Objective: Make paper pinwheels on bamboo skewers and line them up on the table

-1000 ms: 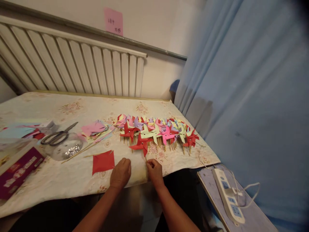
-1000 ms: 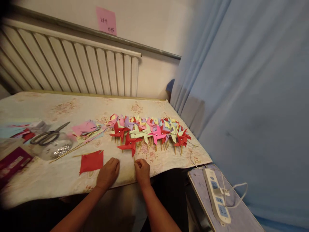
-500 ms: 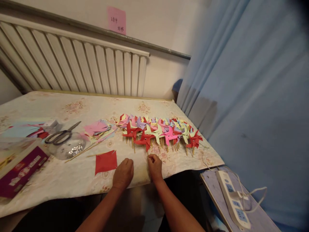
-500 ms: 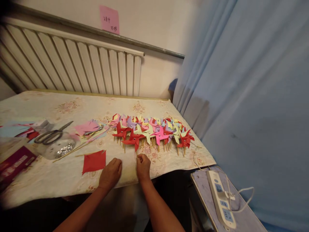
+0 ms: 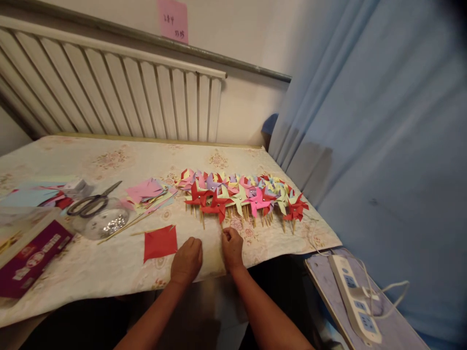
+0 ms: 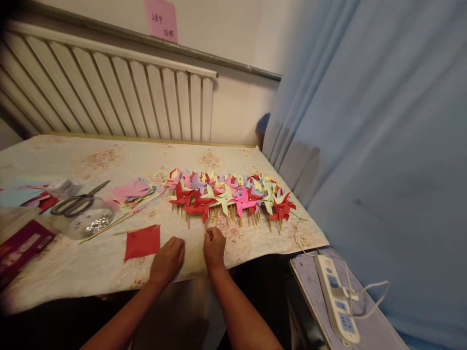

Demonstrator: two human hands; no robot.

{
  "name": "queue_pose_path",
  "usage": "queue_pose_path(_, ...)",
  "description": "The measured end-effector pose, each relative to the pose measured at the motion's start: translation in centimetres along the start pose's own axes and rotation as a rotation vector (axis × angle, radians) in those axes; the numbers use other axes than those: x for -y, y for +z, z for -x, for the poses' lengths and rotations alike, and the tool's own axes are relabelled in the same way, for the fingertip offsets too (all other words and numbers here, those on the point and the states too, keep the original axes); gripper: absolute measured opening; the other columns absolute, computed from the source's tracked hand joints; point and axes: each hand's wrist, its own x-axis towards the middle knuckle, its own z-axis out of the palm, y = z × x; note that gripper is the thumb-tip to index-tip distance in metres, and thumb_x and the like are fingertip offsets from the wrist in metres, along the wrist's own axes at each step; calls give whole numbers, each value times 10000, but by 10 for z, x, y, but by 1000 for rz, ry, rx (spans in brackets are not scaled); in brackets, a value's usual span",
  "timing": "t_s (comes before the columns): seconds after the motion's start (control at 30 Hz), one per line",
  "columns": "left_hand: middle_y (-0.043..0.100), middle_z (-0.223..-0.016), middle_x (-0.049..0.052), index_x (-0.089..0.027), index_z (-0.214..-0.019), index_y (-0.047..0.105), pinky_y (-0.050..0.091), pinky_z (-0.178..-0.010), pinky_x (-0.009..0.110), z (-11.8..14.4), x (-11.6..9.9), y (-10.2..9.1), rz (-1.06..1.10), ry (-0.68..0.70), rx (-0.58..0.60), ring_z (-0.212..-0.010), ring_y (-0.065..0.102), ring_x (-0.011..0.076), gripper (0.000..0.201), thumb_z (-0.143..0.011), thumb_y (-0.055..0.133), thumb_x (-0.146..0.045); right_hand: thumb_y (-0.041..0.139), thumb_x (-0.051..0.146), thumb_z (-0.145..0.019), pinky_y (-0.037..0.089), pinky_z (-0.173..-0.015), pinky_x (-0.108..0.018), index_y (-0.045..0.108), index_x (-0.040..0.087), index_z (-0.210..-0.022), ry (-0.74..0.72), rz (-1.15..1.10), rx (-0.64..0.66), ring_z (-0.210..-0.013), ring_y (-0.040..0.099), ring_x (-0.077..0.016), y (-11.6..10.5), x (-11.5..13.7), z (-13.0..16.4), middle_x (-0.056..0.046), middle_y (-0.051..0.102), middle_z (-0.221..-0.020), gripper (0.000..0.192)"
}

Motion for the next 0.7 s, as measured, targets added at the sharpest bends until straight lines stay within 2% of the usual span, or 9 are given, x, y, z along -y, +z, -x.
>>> queue_pose_path(0.37,595,-887,78,-207,-857,570,395,-732,330,-2,0,-2,-12,2,15,-842,573,217,229,-982,379,-191,495,179,-767,415,-658,-264,678,182,-797,-7,-19,-50,-675,555,-168,-7,-7,-5,-24,652,-731,185)
queue_pose_path(0.5,599,-885,81,-209,-852,574,399,-742,333,-2,-1,-5,-3,-2,16,-850,570,221,228,-974,383,-181,502,182,-767,401,-668,-268,661,195,-752,18,35,-108,-669,525,-171,-17,-14,-12,-15,632,-705,161)
queue_pose_path(0.7,593,-884,80,-209,-849,576,402,-731,330,-2,0,-4,9,8,-8,-843,570,219,217,-968,395,-191,490,150,-770,377,-695,-275,633,198,-710,-31,138,-146,-692,502,-176,-20,-21,-18,-12,598,-691,162)
